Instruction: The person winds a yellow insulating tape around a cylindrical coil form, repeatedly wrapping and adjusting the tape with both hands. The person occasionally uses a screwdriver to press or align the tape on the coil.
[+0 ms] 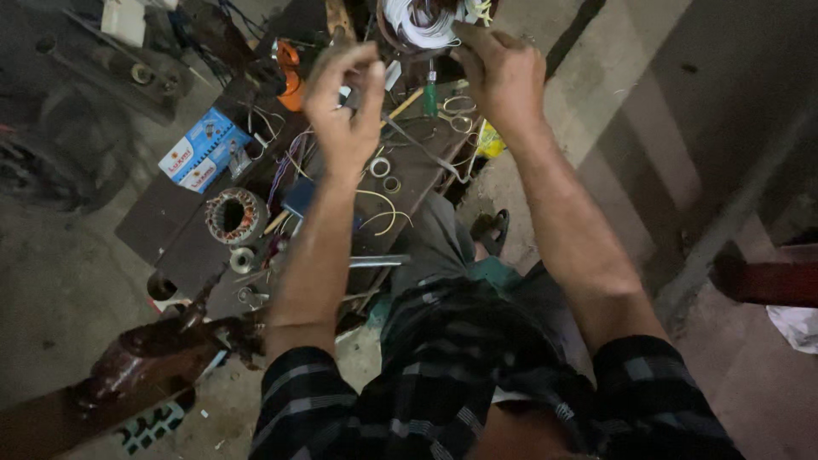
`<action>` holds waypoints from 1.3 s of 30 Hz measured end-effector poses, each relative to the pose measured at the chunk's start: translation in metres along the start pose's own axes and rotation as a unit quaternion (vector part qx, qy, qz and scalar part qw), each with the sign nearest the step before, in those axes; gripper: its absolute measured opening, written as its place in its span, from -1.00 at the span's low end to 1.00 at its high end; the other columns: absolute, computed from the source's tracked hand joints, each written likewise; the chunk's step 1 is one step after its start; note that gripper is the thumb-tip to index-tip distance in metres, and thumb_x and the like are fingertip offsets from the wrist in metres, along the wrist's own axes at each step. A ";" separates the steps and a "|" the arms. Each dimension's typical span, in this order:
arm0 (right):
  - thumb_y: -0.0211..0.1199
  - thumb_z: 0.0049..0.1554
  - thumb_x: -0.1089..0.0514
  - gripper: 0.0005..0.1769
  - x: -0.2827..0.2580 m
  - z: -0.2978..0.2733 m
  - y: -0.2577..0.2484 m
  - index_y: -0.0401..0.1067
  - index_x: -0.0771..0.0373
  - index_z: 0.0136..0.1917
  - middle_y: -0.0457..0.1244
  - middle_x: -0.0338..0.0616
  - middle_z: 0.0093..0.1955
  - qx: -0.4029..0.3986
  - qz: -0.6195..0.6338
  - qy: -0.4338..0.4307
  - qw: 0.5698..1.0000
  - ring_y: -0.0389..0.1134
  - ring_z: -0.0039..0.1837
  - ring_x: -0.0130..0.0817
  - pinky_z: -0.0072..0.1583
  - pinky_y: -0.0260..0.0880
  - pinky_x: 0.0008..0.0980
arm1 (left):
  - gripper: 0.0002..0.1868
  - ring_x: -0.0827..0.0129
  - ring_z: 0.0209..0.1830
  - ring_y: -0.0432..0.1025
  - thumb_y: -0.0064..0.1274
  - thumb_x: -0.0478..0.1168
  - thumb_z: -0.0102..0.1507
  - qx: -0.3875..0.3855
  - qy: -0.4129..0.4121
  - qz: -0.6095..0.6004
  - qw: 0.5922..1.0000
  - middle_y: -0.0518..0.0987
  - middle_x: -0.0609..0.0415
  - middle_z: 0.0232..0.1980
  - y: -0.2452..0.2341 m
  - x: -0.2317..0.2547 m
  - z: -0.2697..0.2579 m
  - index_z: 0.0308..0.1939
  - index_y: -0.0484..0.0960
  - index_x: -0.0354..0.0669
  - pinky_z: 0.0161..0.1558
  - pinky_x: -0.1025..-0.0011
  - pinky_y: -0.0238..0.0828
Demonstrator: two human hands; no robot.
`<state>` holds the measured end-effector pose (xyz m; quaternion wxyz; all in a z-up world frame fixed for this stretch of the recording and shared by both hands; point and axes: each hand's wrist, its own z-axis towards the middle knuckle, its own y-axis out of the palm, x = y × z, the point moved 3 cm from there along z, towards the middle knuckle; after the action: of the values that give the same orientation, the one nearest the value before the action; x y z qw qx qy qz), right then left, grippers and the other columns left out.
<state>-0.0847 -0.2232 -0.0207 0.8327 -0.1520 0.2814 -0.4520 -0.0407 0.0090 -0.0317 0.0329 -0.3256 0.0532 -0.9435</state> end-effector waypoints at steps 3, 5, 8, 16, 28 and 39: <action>0.30 0.36 0.22 -0.85 0.001 -0.005 -0.011 0.56 0.28 0.18 0.39 -0.08 -0.14 -0.019 0.142 0.076 0.987 0.42 -0.16 -0.28 -0.15 0.38 -0.29 | -0.81 0.55 -0.48 0.36 0.23 -0.23 0.40 -0.019 -0.087 -0.086 0.992 0.64 0.02 -0.17 0.022 0.001 -0.015 0.00 0.74 -0.29 -0.48 0.59 0.16; 0.22 0.42 0.23 -0.86 -0.002 -0.016 -0.018 0.54 0.32 0.16 0.37 -0.12 -0.16 -0.024 0.219 0.118 0.968 0.38 -0.16 -0.39 -0.13 0.35 -0.33 | -0.77 0.55 -0.38 0.46 0.18 -0.17 0.42 -0.046 -0.099 -0.084 0.990 0.68 0.03 -0.07 0.028 0.011 -0.025 0.06 0.72 -0.24 -0.45 0.59 0.32; 0.20 0.46 0.20 -0.82 -0.010 -0.025 -0.029 0.51 0.36 0.10 0.30 -0.15 -0.23 -0.032 0.258 0.139 0.956 0.29 -0.17 -0.45 -0.12 0.29 -0.36 | -0.56 0.51 -0.40 0.50 0.18 -0.12 0.34 -0.130 -0.084 -0.070 0.985 0.64 -0.08 0.04 0.031 0.034 -0.028 0.19 0.52 -0.33 -0.44 0.54 0.42; 0.31 0.40 0.15 -0.74 -0.003 -0.013 -0.042 0.52 0.38 -0.06 0.26 -0.15 -0.32 -0.202 0.240 0.115 0.942 0.18 -0.29 -0.44 -0.23 0.13 -0.38 | -0.85 0.36 -0.27 0.62 0.15 -0.22 0.44 -0.254 -0.034 0.027 0.966 0.74 -0.02 -0.16 0.031 0.056 -0.001 -0.01 0.73 -0.21 -0.20 0.37 0.53; 0.30 0.36 0.18 -0.88 0.008 -0.039 -0.069 0.54 0.28 0.03 0.35 -0.07 -0.11 -0.172 0.686 0.185 0.682 0.37 -0.08 -0.37 -0.02 0.37 -0.35 | -0.91 0.48 -0.33 0.54 0.08 -0.38 0.42 -0.245 -0.171 -0.057 0.953 0.64 0.10 -0.31 0.001 -0.019 -0.044 -0.05 0.70 -0.25 -0.26 0.49 0.52; 0.24 0.42 0.09 -0.85 -0.013 -0.029 -0.053 0.52 0.18 0.06 0.38 -0.11 0.00 -0.093 0.775 0.147 0.608 0.33 -0.10 -0.40 -0.03 0.33 -0.40 | -0.89 0.46 -0.23 0.62 0.14 -0.28 0.40 -0.287 -0.195 -0.036 0.937 0.72 0.04 -0.18 0.046 -0.019 -0.105 -0.01 0.68 -0.17 -0.16 0.41 0.55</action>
<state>-0.1434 -0.2413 -0.0130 0.8007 0.1145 0.4535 0.3743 -0.0889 -0.0262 -0.1309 -0.0863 -0.5008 0.3027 -0.8063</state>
